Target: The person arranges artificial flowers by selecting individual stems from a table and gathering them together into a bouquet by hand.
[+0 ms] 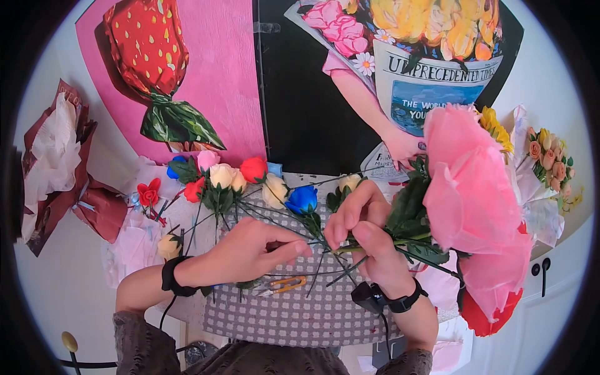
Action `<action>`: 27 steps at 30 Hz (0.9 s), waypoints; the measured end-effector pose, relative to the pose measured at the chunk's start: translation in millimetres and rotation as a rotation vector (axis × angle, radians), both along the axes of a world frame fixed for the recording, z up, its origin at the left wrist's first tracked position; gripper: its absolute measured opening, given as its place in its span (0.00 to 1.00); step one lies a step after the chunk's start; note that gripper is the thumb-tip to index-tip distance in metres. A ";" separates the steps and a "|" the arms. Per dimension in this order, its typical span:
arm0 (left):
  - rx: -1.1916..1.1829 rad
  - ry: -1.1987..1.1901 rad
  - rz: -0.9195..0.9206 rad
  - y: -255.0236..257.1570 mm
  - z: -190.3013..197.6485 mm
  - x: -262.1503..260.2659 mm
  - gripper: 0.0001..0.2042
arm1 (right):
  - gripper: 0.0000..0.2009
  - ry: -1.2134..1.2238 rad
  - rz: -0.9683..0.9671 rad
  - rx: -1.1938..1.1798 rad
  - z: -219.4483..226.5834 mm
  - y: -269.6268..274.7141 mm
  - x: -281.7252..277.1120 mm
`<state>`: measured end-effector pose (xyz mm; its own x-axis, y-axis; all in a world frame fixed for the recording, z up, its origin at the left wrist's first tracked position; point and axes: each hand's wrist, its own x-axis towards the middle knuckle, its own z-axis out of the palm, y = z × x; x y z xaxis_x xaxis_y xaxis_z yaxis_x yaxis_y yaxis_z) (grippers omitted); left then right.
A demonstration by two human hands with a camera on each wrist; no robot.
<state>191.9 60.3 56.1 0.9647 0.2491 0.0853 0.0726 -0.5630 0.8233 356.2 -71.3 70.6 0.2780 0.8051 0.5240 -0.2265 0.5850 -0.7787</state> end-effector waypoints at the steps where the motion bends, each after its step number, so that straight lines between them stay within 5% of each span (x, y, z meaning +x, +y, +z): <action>1: -0.004 -0.008 -0.012 1.7 -2.1 2.6 0.09 | 0.15 -0.010 0.019 -0.042 1.0 0.2 1.3; 13: 0.078 0.002 0.132 48.0 -5.3 0.3 0.08 | 0.20 0.098 -0.173 0.117 11.6 -7.1 25.0; 17: 0.311 0.031 0.119 67.1 -15.4 2.6 0.07 | 0.20 0.083 -0.293 0.110 21.8 -13.4 36.4; 23: 0.462 -0.027 -0.150 55.5 -38.1 55.0 0.08 | 0.18 0.166 -0.252 0.137 29.4 -19.6 47.4; 27: 0.792 -0.208 -0.397 31.6 -68.1 86.5 0.09 | 0.17 0.170 -0.234 0.141 33.7 -23.1 49.3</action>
<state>278.4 91.9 -11.9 0.9130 -0.3037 0.2725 -0.3542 -0.9215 0.1596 405.5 -94.5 104.2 0.5399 0.6319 0.5561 -0.1928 0.7359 -0.6491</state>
